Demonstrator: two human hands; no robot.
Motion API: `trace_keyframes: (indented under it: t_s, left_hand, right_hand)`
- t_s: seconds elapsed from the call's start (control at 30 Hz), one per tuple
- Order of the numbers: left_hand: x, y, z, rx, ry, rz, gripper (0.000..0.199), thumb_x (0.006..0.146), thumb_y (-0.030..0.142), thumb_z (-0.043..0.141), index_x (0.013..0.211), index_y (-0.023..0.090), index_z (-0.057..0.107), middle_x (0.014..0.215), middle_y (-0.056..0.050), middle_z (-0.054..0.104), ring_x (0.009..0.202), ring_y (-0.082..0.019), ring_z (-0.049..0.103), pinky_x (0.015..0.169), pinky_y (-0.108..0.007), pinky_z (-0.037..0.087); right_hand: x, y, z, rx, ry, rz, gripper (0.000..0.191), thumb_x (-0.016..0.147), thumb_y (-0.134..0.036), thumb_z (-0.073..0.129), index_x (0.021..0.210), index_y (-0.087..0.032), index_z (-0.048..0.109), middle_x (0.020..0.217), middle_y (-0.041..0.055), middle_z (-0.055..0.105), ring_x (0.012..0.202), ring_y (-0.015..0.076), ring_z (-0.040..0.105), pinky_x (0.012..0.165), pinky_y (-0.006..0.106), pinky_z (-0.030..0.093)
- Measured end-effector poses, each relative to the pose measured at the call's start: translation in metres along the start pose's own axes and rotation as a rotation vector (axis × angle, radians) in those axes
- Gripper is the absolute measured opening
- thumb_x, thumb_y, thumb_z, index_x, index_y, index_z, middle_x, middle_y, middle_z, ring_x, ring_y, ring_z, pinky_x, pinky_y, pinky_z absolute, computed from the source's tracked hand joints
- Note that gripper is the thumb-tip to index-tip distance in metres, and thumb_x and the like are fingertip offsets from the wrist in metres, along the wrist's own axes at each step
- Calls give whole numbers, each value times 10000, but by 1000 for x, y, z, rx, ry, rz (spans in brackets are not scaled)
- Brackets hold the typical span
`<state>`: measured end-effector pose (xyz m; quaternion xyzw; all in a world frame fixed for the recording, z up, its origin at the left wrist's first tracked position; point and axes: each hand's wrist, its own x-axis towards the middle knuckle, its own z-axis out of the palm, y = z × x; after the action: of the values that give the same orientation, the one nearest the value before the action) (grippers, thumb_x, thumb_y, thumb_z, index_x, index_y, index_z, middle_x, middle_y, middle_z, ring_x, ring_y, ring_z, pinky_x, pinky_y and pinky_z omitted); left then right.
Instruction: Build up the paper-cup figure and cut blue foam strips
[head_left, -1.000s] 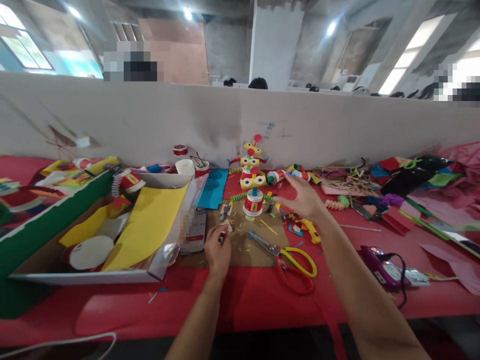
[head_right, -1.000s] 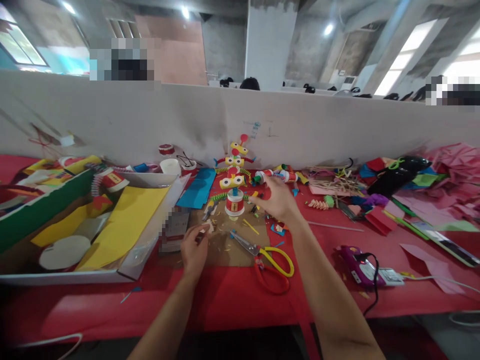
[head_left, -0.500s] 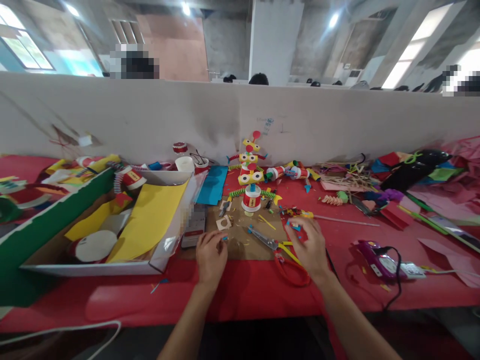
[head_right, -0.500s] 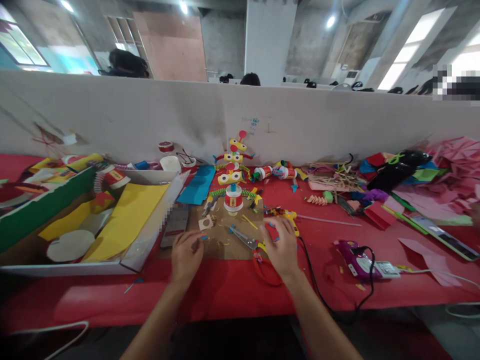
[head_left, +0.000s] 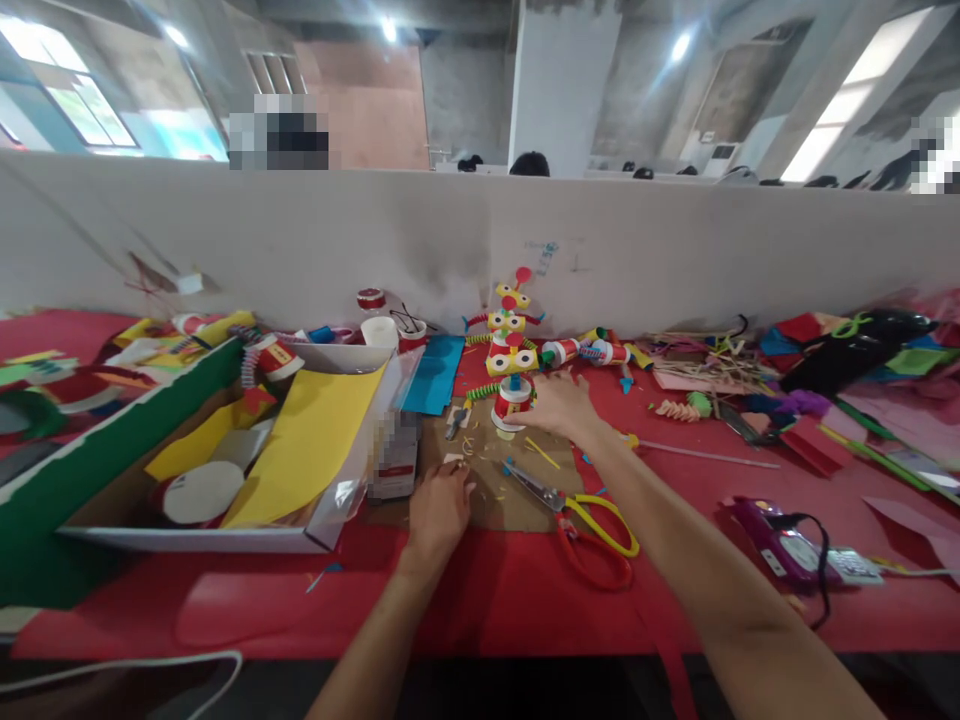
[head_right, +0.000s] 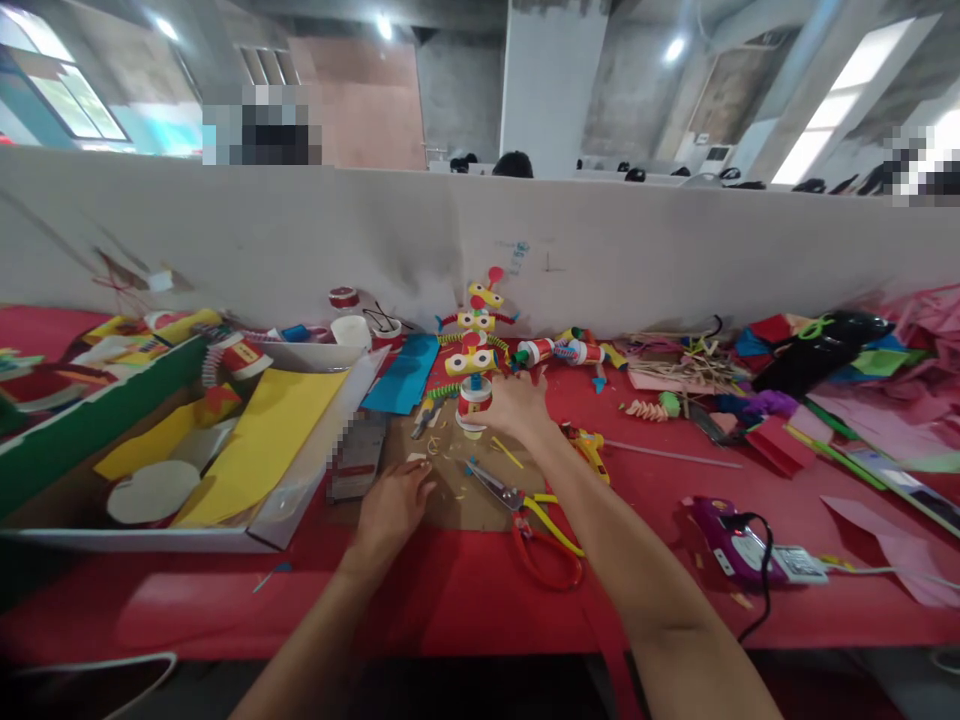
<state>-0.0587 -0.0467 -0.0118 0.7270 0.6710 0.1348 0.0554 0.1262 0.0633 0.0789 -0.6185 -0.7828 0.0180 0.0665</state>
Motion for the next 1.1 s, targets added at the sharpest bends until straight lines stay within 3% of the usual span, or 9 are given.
trace_keyframes:
  t_s: [0.17,0.3,0.43,0.57,0.63,0.83,0.97,1.1]
  left_hand:
    - [-11,0,-16,-38,63,9,216,824,242,515,800,205,726,1050,-97,679,1032,-262,576,903,-371,437]
    - [13,8,-18,-179,166,-14,176,792,208,555,791,187,730,992,-106,696,998,-256,595,902,-378,436]
    - [56,23,2,-362,87,-128,228,726,220,644,942,172,703,975,-113,706,910,-236,641,828,-350,465]
    - [89,41,26,-459,158,-140,512,599,231,755,1091,163,631,1069,-117,678,1011,-250,610,872,-348,446]
    - [96,45,34,-501,154,-134,469,605,220,743,1060,173,638,1037,-101,687,983,-245,619,856,-347,454]
    - [90,23,37,-523,191,-179,316,705,200,626,1020,180,638,966,-91,694,919,-239,635,812,-346,471]
    - [78,11,29,-529,337,-192,491,645,243,707,1120,181,599,1118,-118,643,1091,-280,560,934,-422,421]
    - [73,24,14,-659,453,-57,607,622,307,740,1189,183,562,1208,-126,587,1162,-287,498,984,-447,378]
  right_hand:
    - [6,-5,4,4,17,6,605,671,-655,569,1038,-175,604,1035,147,656,1075,336,531,910,514,359]
    - [9,-4,1,55,56,31,519,695,-600,580,1019,-195,604,999,119,674,1027,310,573,855,438,409]
    - [11,3,-11,161,99,46,542,693,-626,578,1024,-196,597,1028,120,671,1015,303,585,819,398,427]
    - [14,13,-21,189,117,97,524,689,-644,571,949,-191,613,1019,123,676,980,302,606,786,384,442]
    - [15,17,-22,171,125,115,519,688,-645,570,925,-185,612,994,128,682,970,310,611,779,389,444]
    - [11,24,-18,175,100,114,489,687,-633,577,909,-197,602,977,111,684,952,298,619,751,364,440]
    - [6,22,-17,172,96,101,485,681,-630,584,909,-203,596,966,101,687,946,293,619,751,357,432]
    - [-5,15,-23,141,85,72,502,677,-629,588,918,-189,607,981,115,685,955,300,610,757,363,428]
